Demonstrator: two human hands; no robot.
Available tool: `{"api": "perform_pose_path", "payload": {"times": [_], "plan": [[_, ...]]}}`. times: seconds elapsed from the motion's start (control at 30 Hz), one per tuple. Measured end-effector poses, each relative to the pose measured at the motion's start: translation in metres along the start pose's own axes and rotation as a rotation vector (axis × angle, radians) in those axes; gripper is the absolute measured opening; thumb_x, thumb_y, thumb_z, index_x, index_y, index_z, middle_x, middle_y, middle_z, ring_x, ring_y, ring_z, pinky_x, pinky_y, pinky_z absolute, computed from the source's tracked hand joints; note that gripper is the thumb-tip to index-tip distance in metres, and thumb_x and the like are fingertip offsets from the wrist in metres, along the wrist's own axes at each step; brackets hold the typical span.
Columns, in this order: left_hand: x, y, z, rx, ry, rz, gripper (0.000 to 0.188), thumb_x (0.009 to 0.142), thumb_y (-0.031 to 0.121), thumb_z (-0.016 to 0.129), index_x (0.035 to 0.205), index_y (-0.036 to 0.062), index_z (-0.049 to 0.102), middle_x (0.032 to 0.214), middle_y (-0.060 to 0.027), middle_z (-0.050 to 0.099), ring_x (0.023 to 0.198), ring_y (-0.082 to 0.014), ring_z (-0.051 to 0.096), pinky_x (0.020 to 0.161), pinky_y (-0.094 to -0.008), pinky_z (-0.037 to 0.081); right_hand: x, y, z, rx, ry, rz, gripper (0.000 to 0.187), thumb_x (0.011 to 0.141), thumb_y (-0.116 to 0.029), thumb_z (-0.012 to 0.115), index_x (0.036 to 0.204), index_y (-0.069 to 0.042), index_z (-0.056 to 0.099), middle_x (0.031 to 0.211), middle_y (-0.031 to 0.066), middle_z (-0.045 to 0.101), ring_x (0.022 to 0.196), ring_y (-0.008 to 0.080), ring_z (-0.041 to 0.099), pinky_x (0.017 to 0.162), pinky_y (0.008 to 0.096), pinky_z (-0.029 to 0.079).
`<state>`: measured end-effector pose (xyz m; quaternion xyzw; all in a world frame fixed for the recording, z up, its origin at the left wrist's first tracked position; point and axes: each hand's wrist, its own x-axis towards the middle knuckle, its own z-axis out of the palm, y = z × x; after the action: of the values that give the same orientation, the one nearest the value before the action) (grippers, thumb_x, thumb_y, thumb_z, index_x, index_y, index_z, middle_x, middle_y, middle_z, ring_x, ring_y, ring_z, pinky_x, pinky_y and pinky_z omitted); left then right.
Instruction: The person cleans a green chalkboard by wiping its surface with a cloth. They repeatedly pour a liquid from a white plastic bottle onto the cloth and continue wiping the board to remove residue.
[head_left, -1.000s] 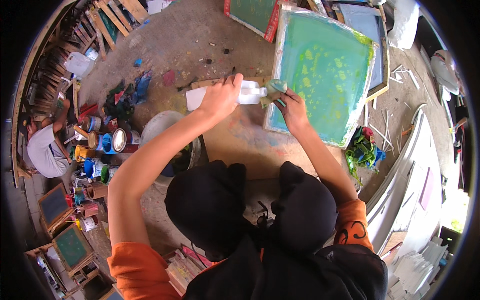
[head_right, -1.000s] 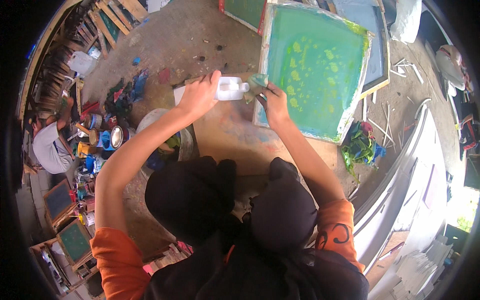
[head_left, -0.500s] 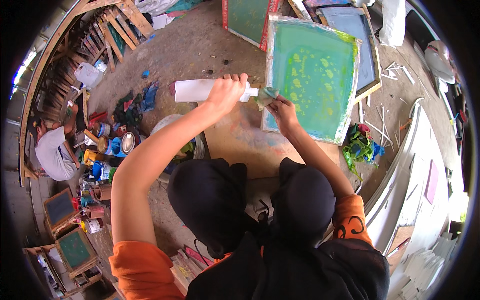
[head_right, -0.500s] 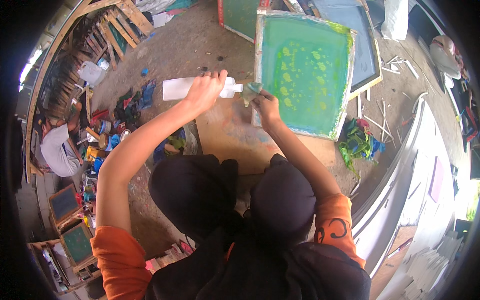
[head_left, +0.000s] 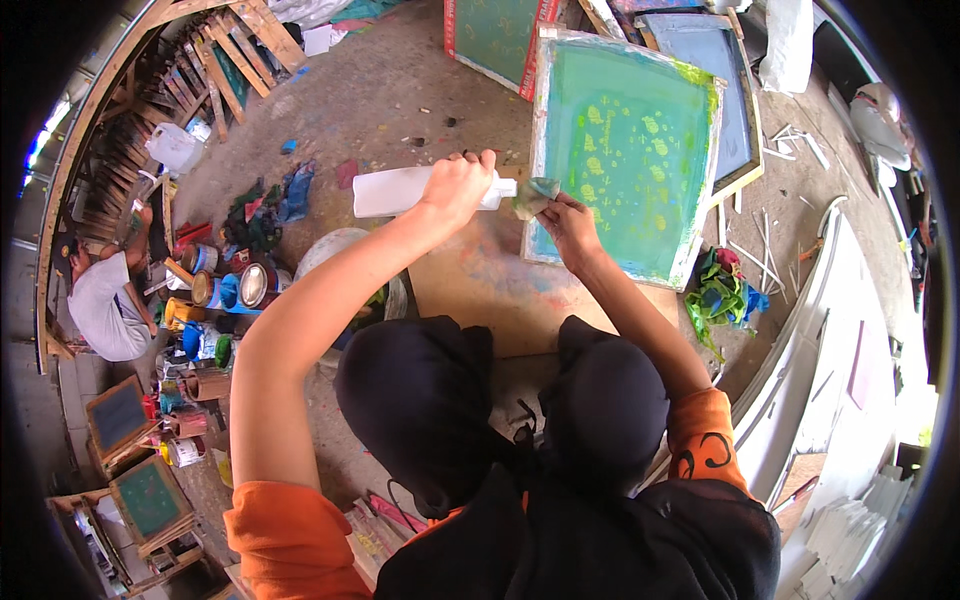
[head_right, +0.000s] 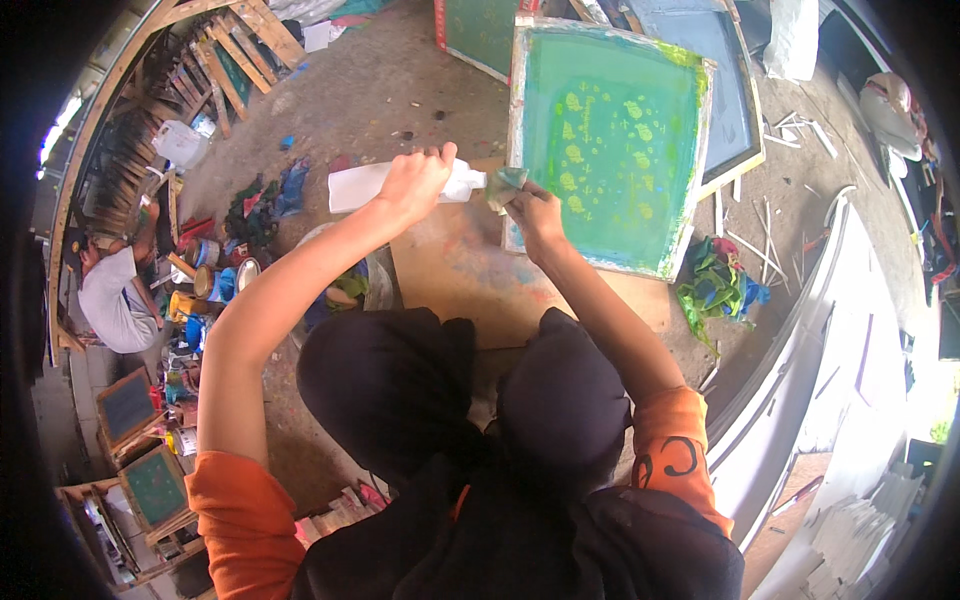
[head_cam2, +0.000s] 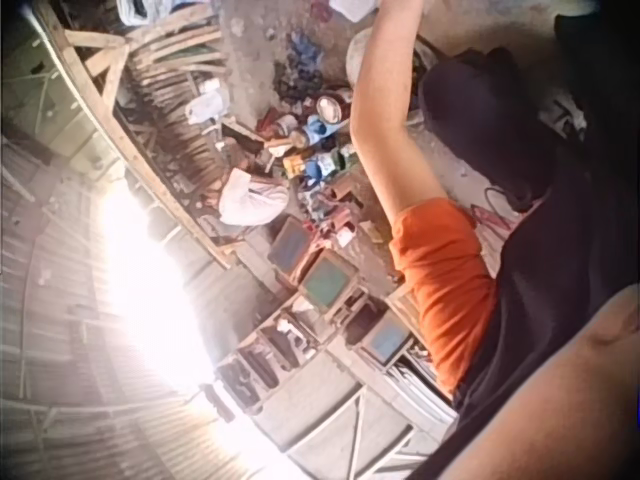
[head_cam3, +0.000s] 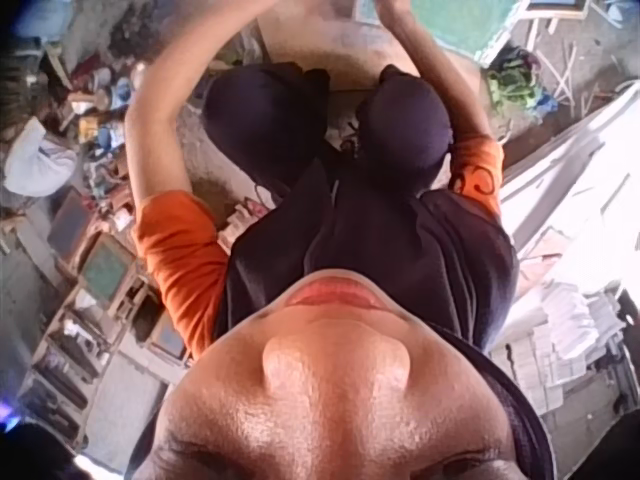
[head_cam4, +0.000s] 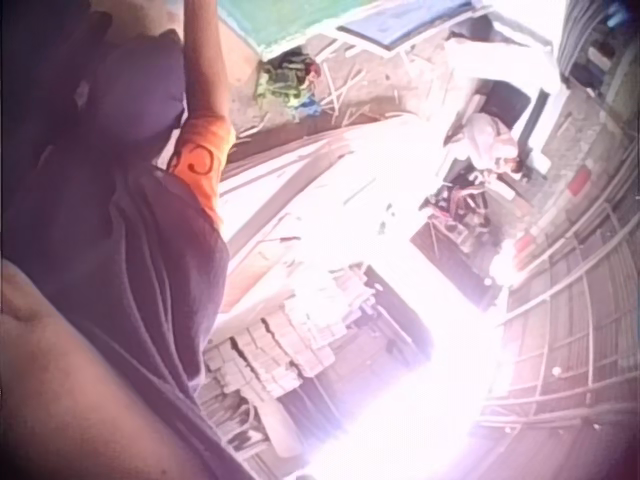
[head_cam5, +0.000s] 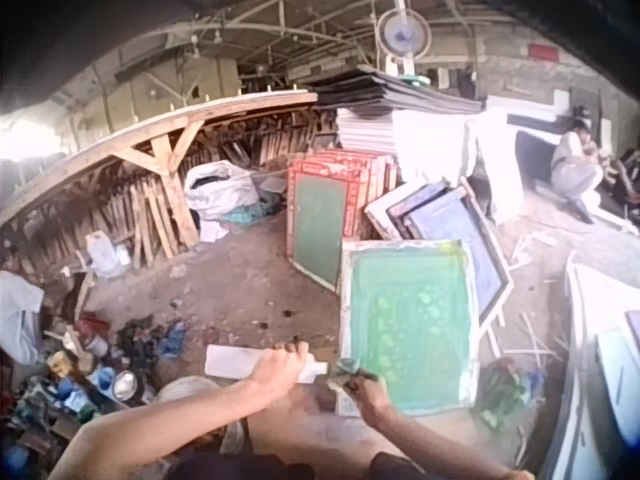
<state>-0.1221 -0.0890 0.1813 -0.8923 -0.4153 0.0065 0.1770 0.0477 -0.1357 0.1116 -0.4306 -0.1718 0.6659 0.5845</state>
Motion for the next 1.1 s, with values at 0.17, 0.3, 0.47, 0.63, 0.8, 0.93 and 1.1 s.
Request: {"api": "perform_pose_path", "payload": {"times": [0.17, 0.3, 0.47, 0.63, 0.8, 0.93, 1.1], "plan": [[0.004, -0.002, 0.013, -0.143, -0.050, -0.074, 0.039, 0.068, 0.007, 0.067, 0.098, 0.0003, 0.044, 0.081, -0.0176, 0.063, 0.074, -0.0321, 0.065, 0.060, -0.0402, 0.053, 0.013, -0.003, -0.008, -0.013, 0.022, -0.011, 0.035, 0.085, 0.007, 0.040, 0.119, 0.012, 0.046, 0.114, 0.0175, 0.056, 0.102, 0.0238, 0.058, 0.094, 0.0347, 0.046], [-0.001, -0.025, 0.029, -0.473, -0.124, -0.362, 0.058, 0.067, 0.024, 0.074, 0.108, 0.0013, 0.040, 0.090, -0.0218, 0.063, 0.083, -0.0381, 0.063, 0.070, -0.0453, 0.051, 0.015, -0.010, -0.005, -0.003, 0.078, 0.011, 0.034, 0.084, 0.007, 0.043, 0.118, 0.012, 0.045, 0.110, 0.0179, 0.056, 0.101, 0.0247, 0.058, 0.094, 0.0354, 0.046], [-0.042, -0.045, 0.098, -0.701, -0.058, -0.544, 0.066, 0.061, 0.024, 0.081, 0.107, 0.0023, 0.039, 0.087, -0.0217, 0.063, 0.087, -0.0403, 0.061, 0.074, -0.0452, 0.050, 0.016, -0.012, 0.002, 0.108, 0.161, 0.038, 0.032, 0.083, 0.010, 0.044, 0.115, 0.012, 0.042, 0.111, 0.0176, 0.053, 0.102, 0.0259, 0.057, 0.094, 0.0382, 0.046], [-0.062, -0.042, 0.120, -0.797, 0.046, -0.532, 0.071, 0.058, 0.024, 0.083, 0.112, 0.0034, 0.041, 0.102, -0.0219, 0.058, 0.099, -0.0387, 0.056, 0.085, -0.0421, 0.046, 0.014, -0.024, -0.027, 0.155, 0.140, -0.005, 0.031, 0.084, 0.009, 0.042, 0.115, 0.010, 0.039, 0.113, 0.0170, 0.050, 0.106, 0.0277, 0.053, 0.094, 0.0406, 0.045], [-0.051, -0.040, 0.092, -0.723, 0.127, -0.509, 0.089, 0.059, 0.025, 0.083, 0.128, 0.0014, 0.032, 0.121, -0.0245, 0.043, 0.116, -0.0405, 0.039, 0.097, -0.0464, 0.035, -0.005, -0.063, -0.074, 0.186, 0.114, -0.172, 0.028, 0.085, 0.006, 0.041, 0.114, 0.006, 0.040, 0.113, 0.0159, 0.050, 0.104, 0.0279, 0.054, 0.091, 0.0421, 0.046], [-0.002, -0.006, 0.054, -0.807, 0.264, -0.366, 0.092, 0.063, 0.031, 0.081, 0.132, 0.0014, 0.028, 0.127, -0.0251, 0.037, 0.120, -0.0400, 0.034, 0.102, -0.0469, 0.029, -0.028, -0.112, -0.109, 0.206, 0.367, -0.300, 0.027, 0.084, 0.008, 0.040, 0.110, 0.005, 0.044, 0.111, 0.0153, 0.053, 0.102, 0.0278, 0.056, 0.089, 0.0425, 0.048], [0.057, 0.062, 0.053, -0.942, 0.202, -0.299, 0.088, 0.067, 0.039, 0.077, 0.131, 0.0023, 0.028, 0.128, -0.0261, 0.036, 0.121, -0.0401, 0.030, 0.103, -0.0480, 0.026, -0.038, -0.161, -0.157, 0.048, 0.422, -0.465, 0.029, 0.084, 0.006, 0.039, 0.111, 0.008, 0.050, 0.105, 0.0161, 0.059, 0.096, 0.0256, 0.059, 0.091, 0.0364, 0.048]]}}
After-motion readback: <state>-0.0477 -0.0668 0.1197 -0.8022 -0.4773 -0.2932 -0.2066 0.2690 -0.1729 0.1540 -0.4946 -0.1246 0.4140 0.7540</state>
